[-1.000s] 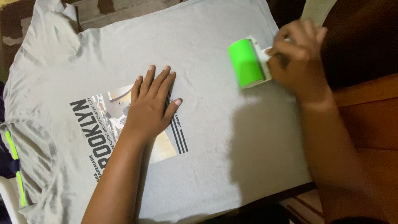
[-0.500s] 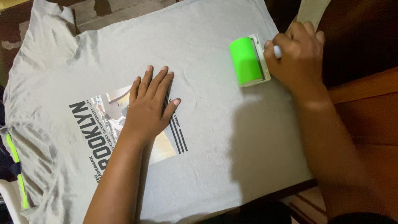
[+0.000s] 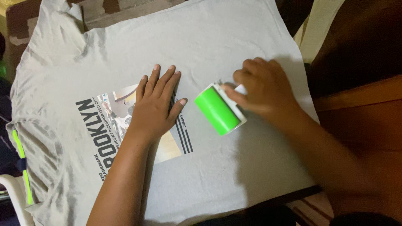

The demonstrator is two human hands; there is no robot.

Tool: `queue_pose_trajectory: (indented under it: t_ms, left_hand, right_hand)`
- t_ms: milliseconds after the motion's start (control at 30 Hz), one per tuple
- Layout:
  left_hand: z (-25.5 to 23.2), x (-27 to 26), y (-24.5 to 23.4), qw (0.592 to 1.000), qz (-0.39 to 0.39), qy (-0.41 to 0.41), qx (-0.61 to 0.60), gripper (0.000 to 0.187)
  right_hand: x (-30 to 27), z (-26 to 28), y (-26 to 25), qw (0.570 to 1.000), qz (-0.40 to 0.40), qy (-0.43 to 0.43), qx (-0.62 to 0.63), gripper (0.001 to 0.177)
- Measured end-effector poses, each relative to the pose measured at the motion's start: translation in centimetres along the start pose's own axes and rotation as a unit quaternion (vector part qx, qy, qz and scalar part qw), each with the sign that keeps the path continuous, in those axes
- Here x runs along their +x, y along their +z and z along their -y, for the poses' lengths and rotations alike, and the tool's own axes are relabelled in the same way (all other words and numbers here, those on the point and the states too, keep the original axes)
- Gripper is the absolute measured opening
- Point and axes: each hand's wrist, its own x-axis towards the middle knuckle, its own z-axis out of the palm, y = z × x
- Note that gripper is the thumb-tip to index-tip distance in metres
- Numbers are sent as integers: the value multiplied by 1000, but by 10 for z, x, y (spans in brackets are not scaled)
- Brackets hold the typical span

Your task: The person uses a green lint roller to remove lint from a white t-shirt laid flat on a table. They roll the tool repeatedly over the front and back of the shirt, adjusting the garment's position as needed.

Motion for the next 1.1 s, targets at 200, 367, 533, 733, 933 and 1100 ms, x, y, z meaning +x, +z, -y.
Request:
queue_pose_trajectory:
  t_ms: [200,367,533,733,933,1100]
  left_hand:
    - [0,-1,-1,1000,1,1,-2,61]
    - [-1,1,-1,1000,3,-6,11,61]
    - [-3,0,-2,1000,8,-13,8,61]
    - [-2,0,-1,1000,8,-14,9,62]
    - [-1,1,-1,1000,4,-9,7,61]
    - [-2,0,0,1000,2,-20,3,62]
  right_hand:
    - [-25,-70,-15,995,-75,37,-50,30]
    - [-51,-120,-14,974,-99,142,-148,18]
    - [-48,-105,-6,985,-92,121,-76,19]
    - [-19,-46,5,995,-32,97,-13,32]
    - [-21,-68,-8,988,-101,58,-106,35]
    - [-39,-89,-27,976,-91,155,-120,30]
